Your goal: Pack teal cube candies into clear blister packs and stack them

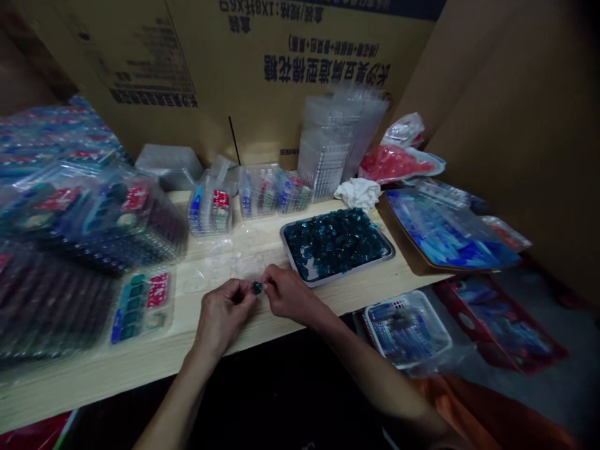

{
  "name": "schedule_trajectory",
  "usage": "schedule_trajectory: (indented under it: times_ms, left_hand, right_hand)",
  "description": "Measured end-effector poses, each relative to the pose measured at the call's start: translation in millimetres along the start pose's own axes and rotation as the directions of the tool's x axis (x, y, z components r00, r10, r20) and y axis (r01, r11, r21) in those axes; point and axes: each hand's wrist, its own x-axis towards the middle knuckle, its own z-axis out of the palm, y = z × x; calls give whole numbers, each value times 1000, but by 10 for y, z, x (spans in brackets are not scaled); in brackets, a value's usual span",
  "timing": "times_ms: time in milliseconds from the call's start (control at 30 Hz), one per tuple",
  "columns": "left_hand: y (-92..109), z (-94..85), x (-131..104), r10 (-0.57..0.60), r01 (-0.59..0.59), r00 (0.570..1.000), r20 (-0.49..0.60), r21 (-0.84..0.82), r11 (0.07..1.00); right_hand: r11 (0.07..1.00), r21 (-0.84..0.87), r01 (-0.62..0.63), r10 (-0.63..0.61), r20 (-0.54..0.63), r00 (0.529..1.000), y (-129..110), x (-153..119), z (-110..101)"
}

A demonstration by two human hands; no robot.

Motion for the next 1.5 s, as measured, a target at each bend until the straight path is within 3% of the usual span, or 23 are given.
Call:
schedule_trajectory:
  times_ms: [100,200,367,467,567,633,800,933,1067,1167,1300,1400,1500]
  left_hand:
    - [5,15,-2,-140,149,988,69,-155,977]
    - [32,52,-4,-164,168,986,39,-171,971]
    - [87,111,-8,-151,150,988,-23,-38,988]
    - [86,78,-4,-164,167,986,33,-120,979]
    - [67,23,4,-197,240,968,156,-344,908]
    - [64,10,3,-211,263,963,167,-418,870]
    - [84,59,-8,-226,225,972,61,-507,832]
    - [90,56,3,-250,278,959,131,-588,760]
    - [84,24,7,-246,319,948,204,-573,755]
    - [49,27,3,-192,275,957,216,-481,833]
    - [-9,37,-1,-107,143,983,150,-259,955]
    - [8,11,-19,-97,153,976,196,-295,943]
    - [81,-42,-63,-115,213,959,258,-392,895]
  right_hand:
    - [997,80,-8,8,5,1000,19,-29,16]
    - [991,136,16,-18,12,1000,-29,-86,29]
    - [996,-87,-31,27,-37,999,-87,-116,46]
    - [987,-147,-68,64,-29,998,-37,-66,34]
    - [992,-15,-122,122,33,992,28,-2,6]
    - [982,87,-165,161,50,986,49,25,-2]
    - [960,237,-152,162,-26,986,35,13,69]
    - [907,374,-194,202,19,979,37,-8,149]
    - [874,434,-217,224,35,974,46,-10,173]
    - [924,337,-181,186,18,982,4,-30,154]
    - [989,-85,-122,116,-64,991,-138,-86,126]
    - [962,-242,-129,118,-60,991,-221,-104,127]
    - [962,-245,-120,104,-77,992,-224,-96,125]
